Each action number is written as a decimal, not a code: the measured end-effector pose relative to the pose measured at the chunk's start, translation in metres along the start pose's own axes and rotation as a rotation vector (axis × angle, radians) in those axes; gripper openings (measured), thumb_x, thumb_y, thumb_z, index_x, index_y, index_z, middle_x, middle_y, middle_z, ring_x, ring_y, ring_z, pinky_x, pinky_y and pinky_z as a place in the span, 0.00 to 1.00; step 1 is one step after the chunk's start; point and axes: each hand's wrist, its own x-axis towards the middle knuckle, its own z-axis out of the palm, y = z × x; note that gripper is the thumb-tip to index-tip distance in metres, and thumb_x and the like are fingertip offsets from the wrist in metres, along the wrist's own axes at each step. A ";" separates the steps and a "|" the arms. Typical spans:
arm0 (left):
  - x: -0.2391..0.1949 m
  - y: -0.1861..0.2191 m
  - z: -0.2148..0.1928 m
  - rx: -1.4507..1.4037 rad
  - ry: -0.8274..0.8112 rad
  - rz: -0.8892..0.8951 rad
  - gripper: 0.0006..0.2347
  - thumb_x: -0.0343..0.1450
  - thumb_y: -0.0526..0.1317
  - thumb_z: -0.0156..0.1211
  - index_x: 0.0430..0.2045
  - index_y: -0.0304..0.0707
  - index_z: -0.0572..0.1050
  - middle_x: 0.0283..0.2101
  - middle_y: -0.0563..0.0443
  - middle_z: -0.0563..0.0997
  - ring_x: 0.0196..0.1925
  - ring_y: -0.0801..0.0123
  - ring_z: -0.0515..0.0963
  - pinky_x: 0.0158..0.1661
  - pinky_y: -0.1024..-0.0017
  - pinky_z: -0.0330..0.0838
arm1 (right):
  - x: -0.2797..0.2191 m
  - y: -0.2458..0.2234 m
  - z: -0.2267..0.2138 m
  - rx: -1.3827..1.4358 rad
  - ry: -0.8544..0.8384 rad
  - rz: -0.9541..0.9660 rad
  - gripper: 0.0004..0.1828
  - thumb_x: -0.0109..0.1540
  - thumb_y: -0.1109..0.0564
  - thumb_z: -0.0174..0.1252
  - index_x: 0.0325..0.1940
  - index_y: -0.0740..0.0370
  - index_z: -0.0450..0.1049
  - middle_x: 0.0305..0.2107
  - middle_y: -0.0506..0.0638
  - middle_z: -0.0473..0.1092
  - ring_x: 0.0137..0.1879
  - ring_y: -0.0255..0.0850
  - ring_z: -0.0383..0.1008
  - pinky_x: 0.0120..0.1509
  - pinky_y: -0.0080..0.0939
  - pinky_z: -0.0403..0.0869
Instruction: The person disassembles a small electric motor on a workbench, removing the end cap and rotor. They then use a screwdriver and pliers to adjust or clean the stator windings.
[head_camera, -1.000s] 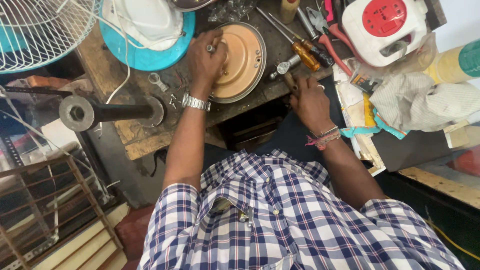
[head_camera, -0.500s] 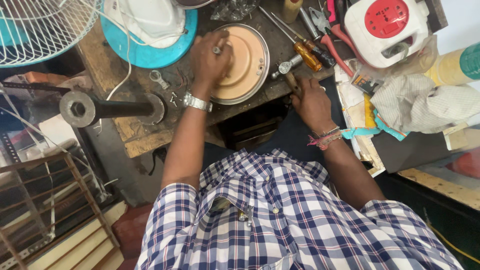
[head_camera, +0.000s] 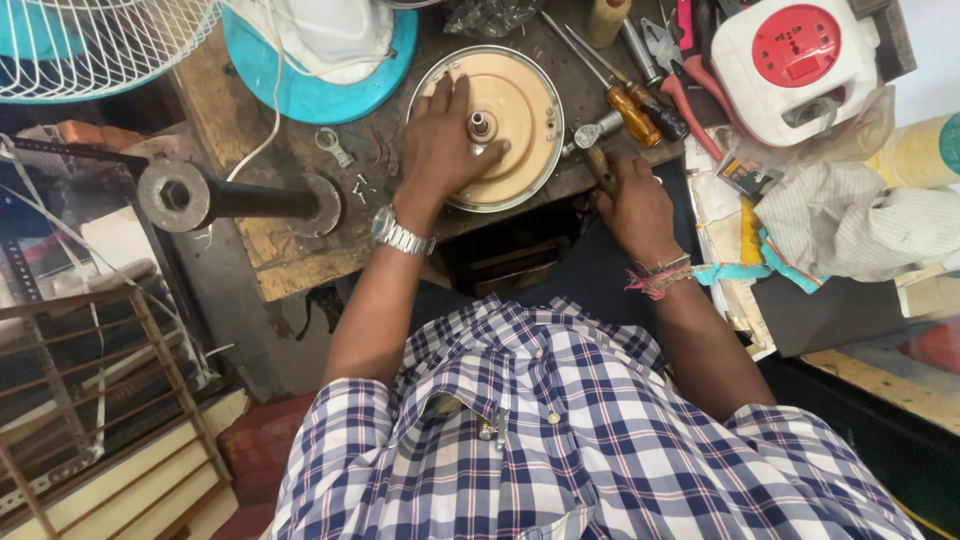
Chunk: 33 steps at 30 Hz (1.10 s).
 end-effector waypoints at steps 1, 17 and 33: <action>-0.004 0.002 -0.003 0.026 -0.006 -0.008 0.42 0.59 0.57 0.74 0.60 0.20 0.65 0.58 0.21 0.74 0.57 0.33 0.72 0.55 0.51 0.68 | 0.000 0.000 0.000 0.004 0.006 -0.008 0.31 0.57 0.56 0.68 0.63 0.59 0.68 0.51 0.64 0.69 0.51 0.62 0.74 0.51 0.57 0.74; -0.061 -0.042 -0.003 -0.335 0.366 -0.287 0.17 0.71 0.39 0.66 0.51 0.28 0.75 0.48 0.34 0.81 0.51 0.48 0.79 0.51 0.57 0.73 | 0.000 -0.011 -0.008 0.012 -0.009 0.044 0.31 0.58 0.55 0.68 0.64 0.58 0.69 0.51 0.63 0.69 0.51 0.62 0.74 0.50 0.58 0.74; -0.073 -0.075 0.094 -1.646 0.250 -0.891 0.20 0.74 0.45 0.52 0.59 0.34 0.67 0.57 0.42 0.76 0.57 0.56 0.78 0.49 0.50 0.81 | 0.096 -0.122 0.011 0.419 0.091 -0.476 0.19 0.60 0.59 0.68 0.55 0.66 0.76 0.46 0.58 0.75 0.54 0.57 0.73 0.59 0.52 0.70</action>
